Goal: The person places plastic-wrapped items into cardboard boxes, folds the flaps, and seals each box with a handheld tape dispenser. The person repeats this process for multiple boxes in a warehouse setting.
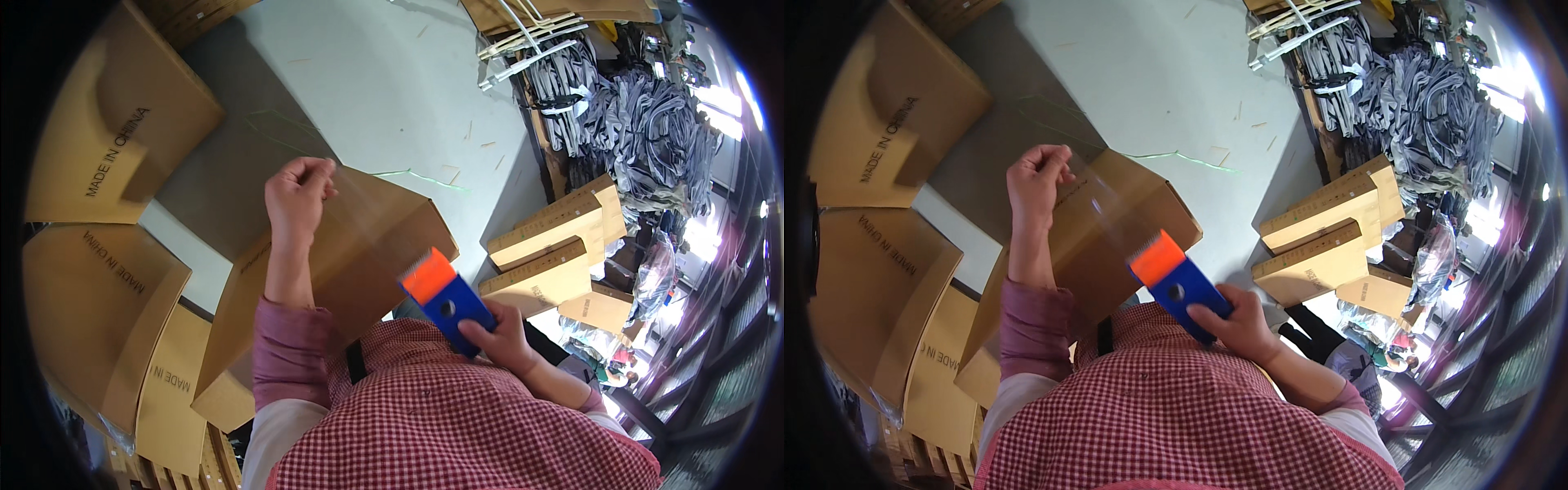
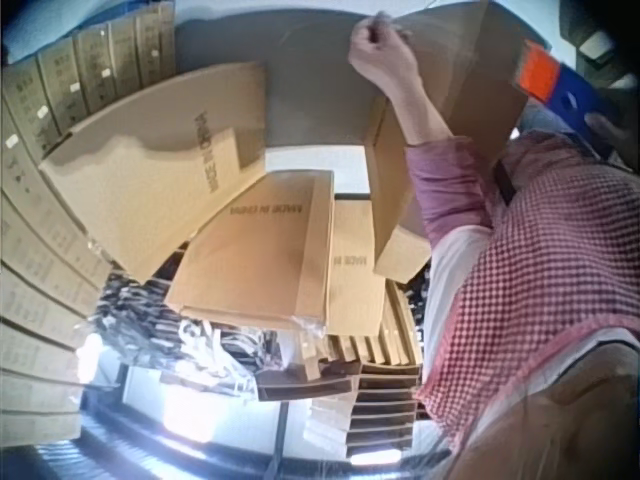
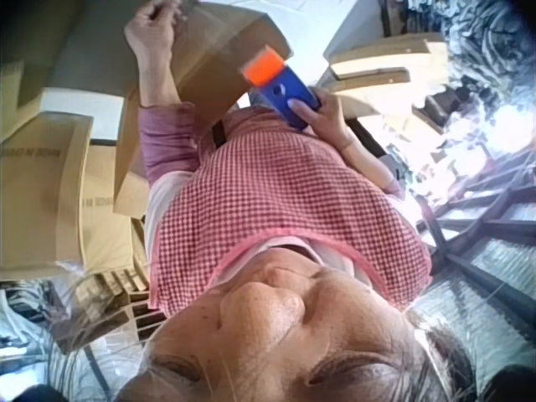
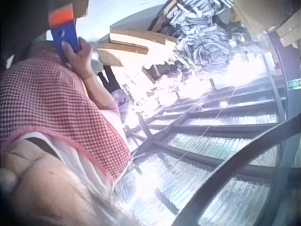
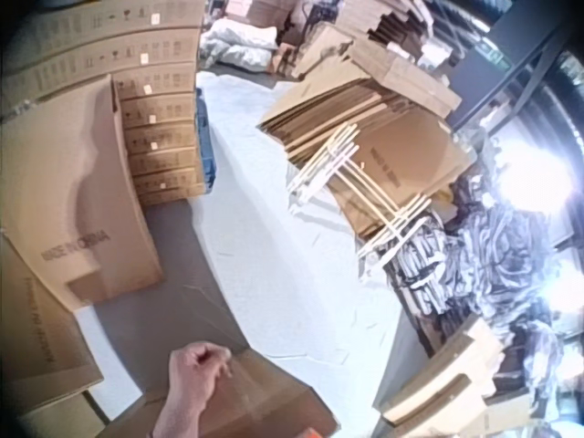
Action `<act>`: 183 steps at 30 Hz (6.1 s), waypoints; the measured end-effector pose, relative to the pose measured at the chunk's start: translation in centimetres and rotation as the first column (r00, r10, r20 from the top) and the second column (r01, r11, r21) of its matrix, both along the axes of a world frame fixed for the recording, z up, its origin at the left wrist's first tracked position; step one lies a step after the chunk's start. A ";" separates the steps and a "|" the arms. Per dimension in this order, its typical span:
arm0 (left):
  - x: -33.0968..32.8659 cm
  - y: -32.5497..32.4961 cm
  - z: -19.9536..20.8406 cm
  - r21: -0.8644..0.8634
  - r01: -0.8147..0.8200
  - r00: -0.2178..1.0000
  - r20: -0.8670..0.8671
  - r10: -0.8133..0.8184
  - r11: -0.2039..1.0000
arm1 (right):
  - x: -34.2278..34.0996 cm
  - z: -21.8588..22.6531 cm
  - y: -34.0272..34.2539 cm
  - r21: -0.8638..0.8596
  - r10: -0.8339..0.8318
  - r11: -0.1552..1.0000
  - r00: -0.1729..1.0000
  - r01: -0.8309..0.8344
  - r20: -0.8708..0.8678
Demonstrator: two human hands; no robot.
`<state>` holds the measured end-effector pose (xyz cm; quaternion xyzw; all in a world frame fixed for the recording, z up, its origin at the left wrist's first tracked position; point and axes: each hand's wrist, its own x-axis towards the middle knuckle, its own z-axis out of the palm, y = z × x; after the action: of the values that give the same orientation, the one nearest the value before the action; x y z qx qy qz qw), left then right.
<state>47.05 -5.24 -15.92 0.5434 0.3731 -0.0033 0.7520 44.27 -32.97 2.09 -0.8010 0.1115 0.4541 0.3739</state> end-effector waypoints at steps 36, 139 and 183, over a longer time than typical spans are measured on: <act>-4.5 -4.0 -11.1 0.202 0.706 0.685 -0.438 -0.582 0.679 | -8.2 -11.1 -10.0 0.123 0.064 0.990 0.996 -0.070 0.055; -4.9 -21.1 2.2 0.968 -0.166 0.673 -0.030 0.739 0.190 | 31.0 -11.1 0.6 0.306 0.984 0.167 0.177 -0.937 0.007; -12.7 -7.4 4.2 0.797 0.379 0.615 -0.597 0.515 0.471 | 13.4 -28.6 1.2 0.154 0.019 0.988 0.957 0.026 -0.288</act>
<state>34.34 -12.64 -11.77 0.7680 0.6300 -0.0138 0.1141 57.63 -31.77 -26.55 -0.6940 0.1303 0.5730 0.4161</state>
